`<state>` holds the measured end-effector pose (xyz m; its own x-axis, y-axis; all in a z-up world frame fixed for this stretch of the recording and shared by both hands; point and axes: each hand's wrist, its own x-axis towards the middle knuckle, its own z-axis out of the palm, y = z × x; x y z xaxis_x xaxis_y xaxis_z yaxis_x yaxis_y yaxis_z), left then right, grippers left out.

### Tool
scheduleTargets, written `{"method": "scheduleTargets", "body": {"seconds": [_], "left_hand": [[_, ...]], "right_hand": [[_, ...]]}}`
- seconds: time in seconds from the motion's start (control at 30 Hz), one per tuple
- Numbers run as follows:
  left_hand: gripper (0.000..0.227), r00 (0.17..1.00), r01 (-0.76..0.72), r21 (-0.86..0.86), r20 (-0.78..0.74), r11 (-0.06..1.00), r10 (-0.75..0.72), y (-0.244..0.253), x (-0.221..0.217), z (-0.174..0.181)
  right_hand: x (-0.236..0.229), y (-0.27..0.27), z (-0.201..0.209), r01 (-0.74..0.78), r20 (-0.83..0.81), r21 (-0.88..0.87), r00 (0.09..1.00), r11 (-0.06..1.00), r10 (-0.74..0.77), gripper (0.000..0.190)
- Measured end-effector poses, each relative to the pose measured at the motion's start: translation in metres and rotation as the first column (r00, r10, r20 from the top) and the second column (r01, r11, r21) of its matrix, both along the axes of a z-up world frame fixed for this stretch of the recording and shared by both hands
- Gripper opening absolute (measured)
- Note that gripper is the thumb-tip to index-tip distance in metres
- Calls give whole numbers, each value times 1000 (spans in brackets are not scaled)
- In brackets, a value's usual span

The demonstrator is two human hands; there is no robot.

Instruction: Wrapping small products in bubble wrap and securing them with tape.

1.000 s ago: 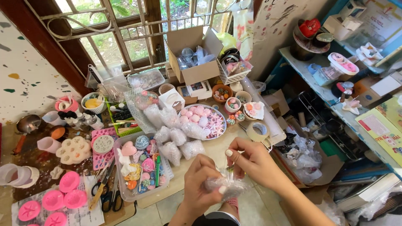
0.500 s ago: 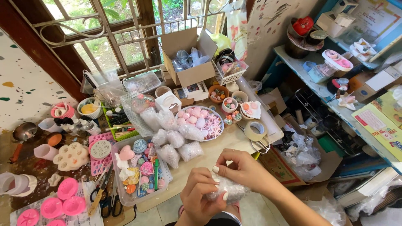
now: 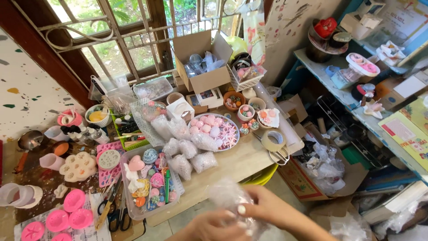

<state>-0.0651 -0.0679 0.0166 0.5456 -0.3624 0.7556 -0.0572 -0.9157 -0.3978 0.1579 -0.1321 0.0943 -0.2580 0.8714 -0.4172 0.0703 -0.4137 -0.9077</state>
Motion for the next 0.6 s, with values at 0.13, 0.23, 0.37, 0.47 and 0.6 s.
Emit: {"method": "scheduleTargets", "body": {"seconds": [0.13, 0.23, 0.37, 0.47, 0.6], "left_hand": [[61, 985, 24, -406, 168, 914, 49, 3, 12, 84], [95, 918, 179, -857, 322, 482, 231, -3, 17, 108], [78, 989, 124, -973, 137, 196, 53, -6, 14, 98], [74, 989, 110, -992, 116, 69, 91, -11, 19, 89], [69, 982, 126, -992, 124, -6, 142, -15, 27, 97]], "right_hand": [[-15, -7, 34, 181, 154, 507, 943, 842, -295, 80], [-25, -9, 19, 277, 221, 615, 838, 738, -499, 86], [-36, -6, 8, 297, 121, 778, 794, 554, -595, 87], [-51, -1, 3, 279, 118, 864, 698, 420, -706, 89], [-71, 9, -2, 116, 113, 976, 454, 185, -884, 89]]}}
